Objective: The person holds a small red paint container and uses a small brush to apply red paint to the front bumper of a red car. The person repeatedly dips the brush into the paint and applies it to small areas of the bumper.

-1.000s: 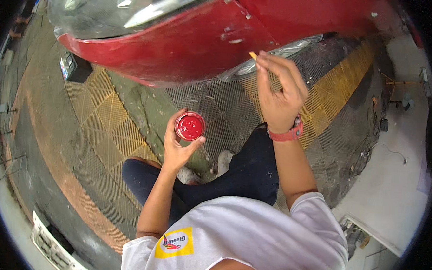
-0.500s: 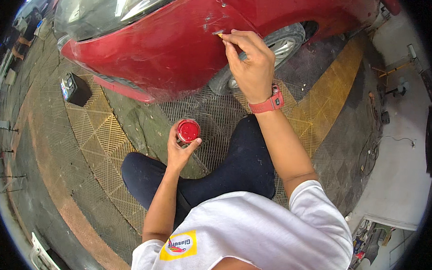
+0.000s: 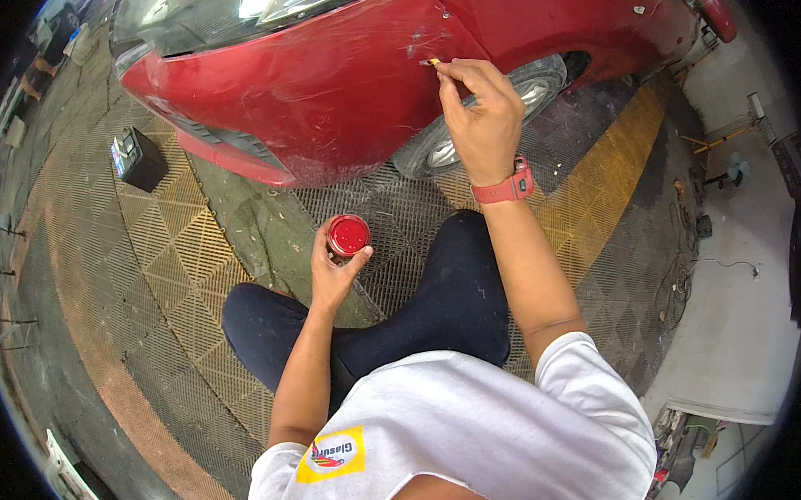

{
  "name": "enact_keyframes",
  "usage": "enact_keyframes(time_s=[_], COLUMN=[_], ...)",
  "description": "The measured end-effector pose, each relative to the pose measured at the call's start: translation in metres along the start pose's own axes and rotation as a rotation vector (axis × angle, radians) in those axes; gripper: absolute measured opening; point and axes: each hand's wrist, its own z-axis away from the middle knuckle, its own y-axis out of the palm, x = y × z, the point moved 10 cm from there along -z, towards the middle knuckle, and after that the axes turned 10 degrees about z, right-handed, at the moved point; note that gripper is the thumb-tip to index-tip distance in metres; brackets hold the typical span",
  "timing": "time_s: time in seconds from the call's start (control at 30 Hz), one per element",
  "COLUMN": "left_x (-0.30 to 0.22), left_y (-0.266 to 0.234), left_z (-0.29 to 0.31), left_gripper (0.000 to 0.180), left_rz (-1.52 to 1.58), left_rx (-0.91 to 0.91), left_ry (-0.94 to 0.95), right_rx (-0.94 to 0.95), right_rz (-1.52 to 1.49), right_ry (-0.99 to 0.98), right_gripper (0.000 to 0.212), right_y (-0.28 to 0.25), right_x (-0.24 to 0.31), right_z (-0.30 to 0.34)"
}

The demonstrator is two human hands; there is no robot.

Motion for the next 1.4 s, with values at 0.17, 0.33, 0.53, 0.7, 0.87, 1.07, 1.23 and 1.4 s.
enact_keyframes(time_s=[0.17, 0.33, 0.53, 0.7, 0.87, 1.07, 1.23, 1.4], left_x=[-0.003, -0.005, -0.01, -0.009, -0.006, -0.008, -0.008, -0.009], left_y=[-0.002, -0.002, -0.003, -0.005, -0.005, -0.005, -0.005, -0.004], left_z=[-0.001, 0.0, 0.001, 0.002, 0.003, 0.003, 0.004, 0.004], left_gripper=[0.089, 0.09, 0.093, 0.095, 0.094, 0.092, 0.094, 0.095], left_rz=[0.012, 0.013, -0.029, -0.053, -0.038, -0.012, -0.039, -0.017], left_rx=[-0.012, -0.002, -0.003, -0.007, -0.005, -0.028, 0.001, 0.005], left_ry=[0.022, 0.01, 0.02, 0.009, 0.0, 0.046, 0.021, 0.01], right_rx=[0.005, -0.02, -0.046, -0.012, -0.023, -0.02, 0.008, 0.018], right_rz=[0.02, 0.021, 0.032, 0.08, 0.077, 0.087, 0.1, 0.106], right_ry=[0.0, 0.004, -0.027, -0.029, -0.051, -0.079, -0.07, -0.074], right_gripper=[0.014, 0.014, 0.015, 0.016, 0.015, 0.015, 0.014, 0.014], right_y=[-0.001, -0.001, -0.005, -0.003, -0.006, -0.003, 0.0, 0.004], right_x=[-0.001, -0.005, -0.003, 0.002, 0.008, 0.014, 0.016, 0.017], right_z=[0.004, 0.006, 0.002, 0.0, 0.0, 0.0, 0.002, 0.005])
